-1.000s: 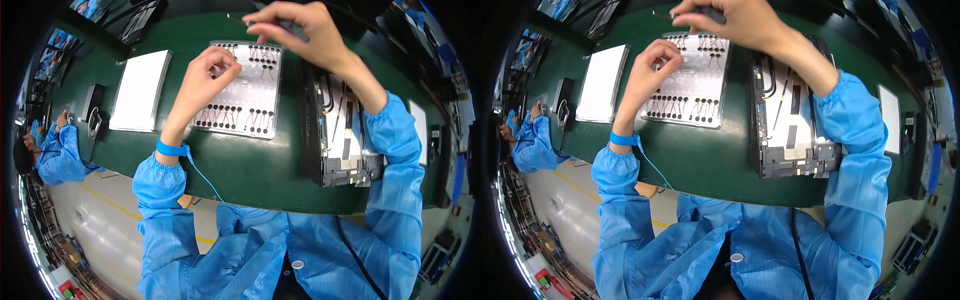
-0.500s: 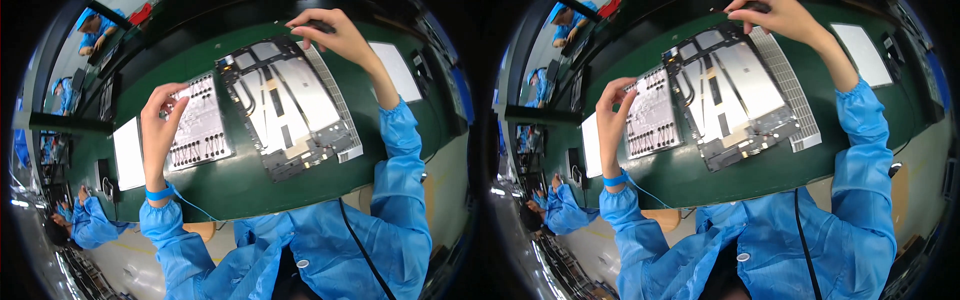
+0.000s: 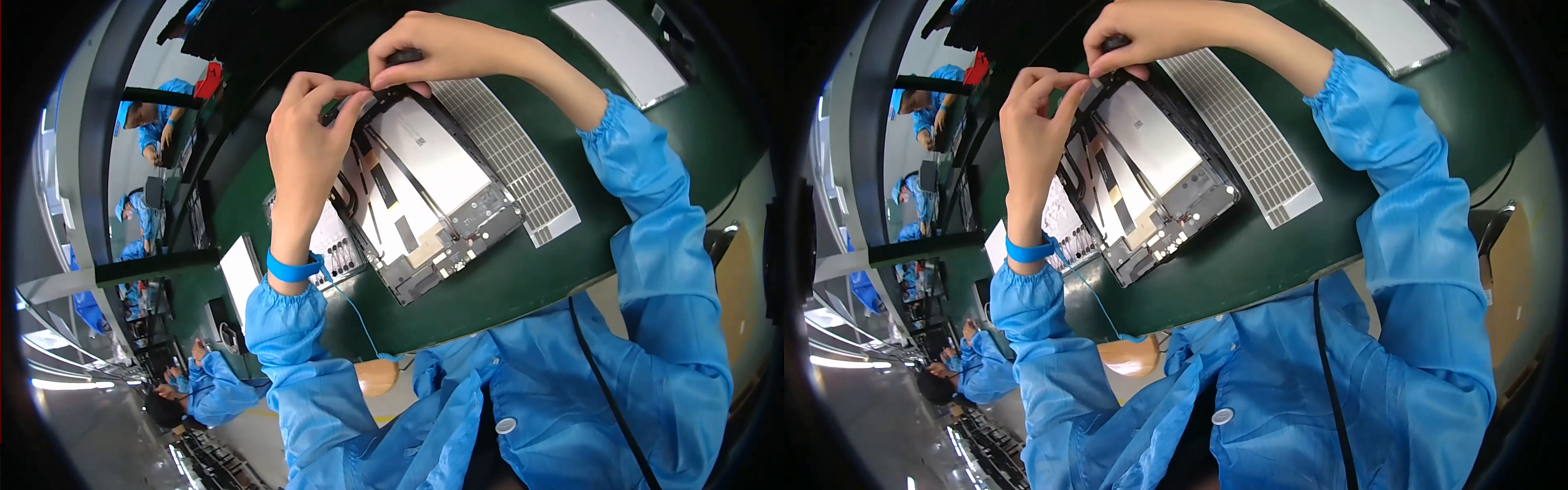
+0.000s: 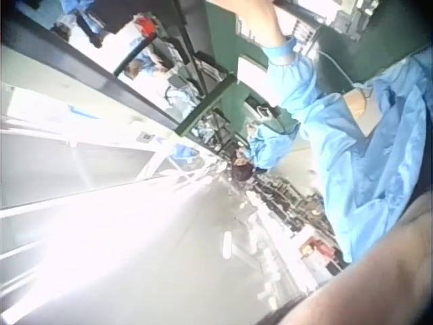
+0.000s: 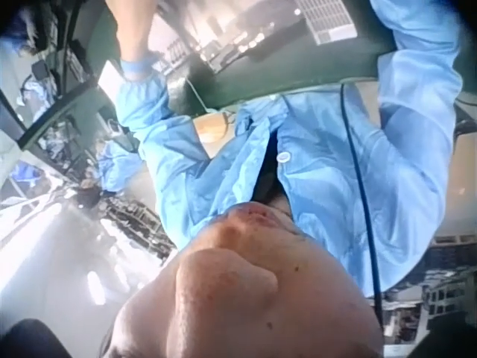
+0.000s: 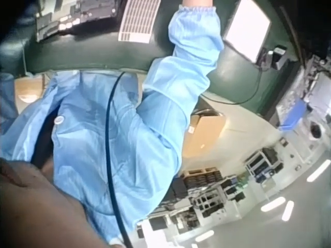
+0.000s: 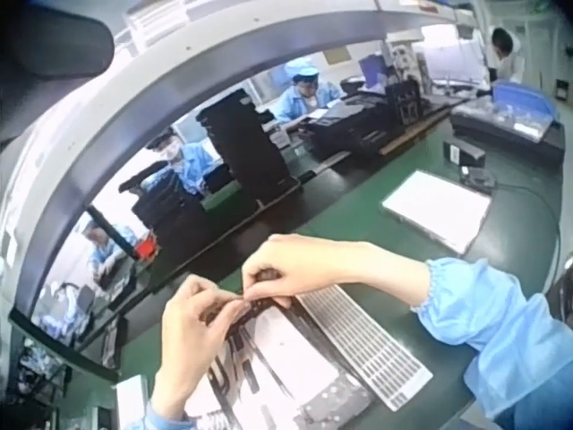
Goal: Assembling internal components of a handheld electronic device on a factory production line.
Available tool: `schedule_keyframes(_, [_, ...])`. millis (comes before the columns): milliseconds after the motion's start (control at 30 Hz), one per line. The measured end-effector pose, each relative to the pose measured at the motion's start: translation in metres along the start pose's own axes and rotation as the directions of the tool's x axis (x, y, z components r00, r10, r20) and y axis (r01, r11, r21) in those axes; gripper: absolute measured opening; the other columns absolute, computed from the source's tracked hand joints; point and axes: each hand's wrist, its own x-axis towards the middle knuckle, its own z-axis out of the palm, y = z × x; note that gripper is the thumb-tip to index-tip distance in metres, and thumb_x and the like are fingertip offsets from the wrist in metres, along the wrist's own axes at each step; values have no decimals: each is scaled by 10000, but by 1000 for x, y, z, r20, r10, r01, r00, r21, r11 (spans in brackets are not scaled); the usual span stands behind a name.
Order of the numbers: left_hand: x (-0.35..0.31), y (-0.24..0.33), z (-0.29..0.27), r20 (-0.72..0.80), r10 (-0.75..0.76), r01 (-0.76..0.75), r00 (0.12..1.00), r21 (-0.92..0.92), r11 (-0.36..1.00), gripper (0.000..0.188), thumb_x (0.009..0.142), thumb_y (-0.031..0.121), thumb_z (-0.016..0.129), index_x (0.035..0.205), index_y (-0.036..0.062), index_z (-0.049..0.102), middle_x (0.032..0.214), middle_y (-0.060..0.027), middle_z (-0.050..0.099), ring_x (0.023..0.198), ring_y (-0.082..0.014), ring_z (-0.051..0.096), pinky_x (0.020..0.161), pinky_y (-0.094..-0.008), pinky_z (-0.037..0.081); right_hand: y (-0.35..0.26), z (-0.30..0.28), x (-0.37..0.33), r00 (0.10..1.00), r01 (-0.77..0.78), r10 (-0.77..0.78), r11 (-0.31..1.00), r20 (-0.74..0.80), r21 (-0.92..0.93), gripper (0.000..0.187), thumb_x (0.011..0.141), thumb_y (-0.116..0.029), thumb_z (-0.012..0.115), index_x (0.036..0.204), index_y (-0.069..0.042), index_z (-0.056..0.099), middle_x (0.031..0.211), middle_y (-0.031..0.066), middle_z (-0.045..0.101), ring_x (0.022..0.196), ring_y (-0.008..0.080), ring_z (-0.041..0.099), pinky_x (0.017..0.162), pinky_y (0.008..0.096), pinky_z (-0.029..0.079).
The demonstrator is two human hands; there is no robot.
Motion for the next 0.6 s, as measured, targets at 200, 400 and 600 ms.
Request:
schedule_keyframes(200, [-7, -5, 1, 161, -232, 257, 959, -156, 954, 163, 888, 158, 759, 1008, 51, 734, 792, -6, 644, 663, -52, 535, 607, -203, 394, 0, 3, 2, 1000, 3, -2, 997, -17, 73, 203, 976, -206, 637, 911, -18, 679, 575, 42, 575, 516, 104, 573, 576, 243, 459])
schedule_keyframes(400, [-14, -8, -3, 199, -328, 377, 923, -306, 874, 188, 939, 163, 714, 999, -14, 704, 837, 6, 692, 751, -27, 600, 682, -168, 441, 0, 5, 0, 999, -35, 30, 971, 26, 236, 213, 932, -231, 688, 977, -22, 679, 638, 43, 597, 552, 104, 571, 583, 242, 453])
schedule_keyframes(600, [-13, -3, -3, 155, -264, 295, 952, -238, 925, 153, 926, 142, 711, 963, -6, 706, 769, 32, 650, 627, -10, 473, 573, -182, 375, 19, 14, -1, 997, 16, -27, 985, -68, -170, 214, 910, -268, 686, 1019, -86, 658, 765, 50, 646, 711, 190, 636, 682, 353, 483])
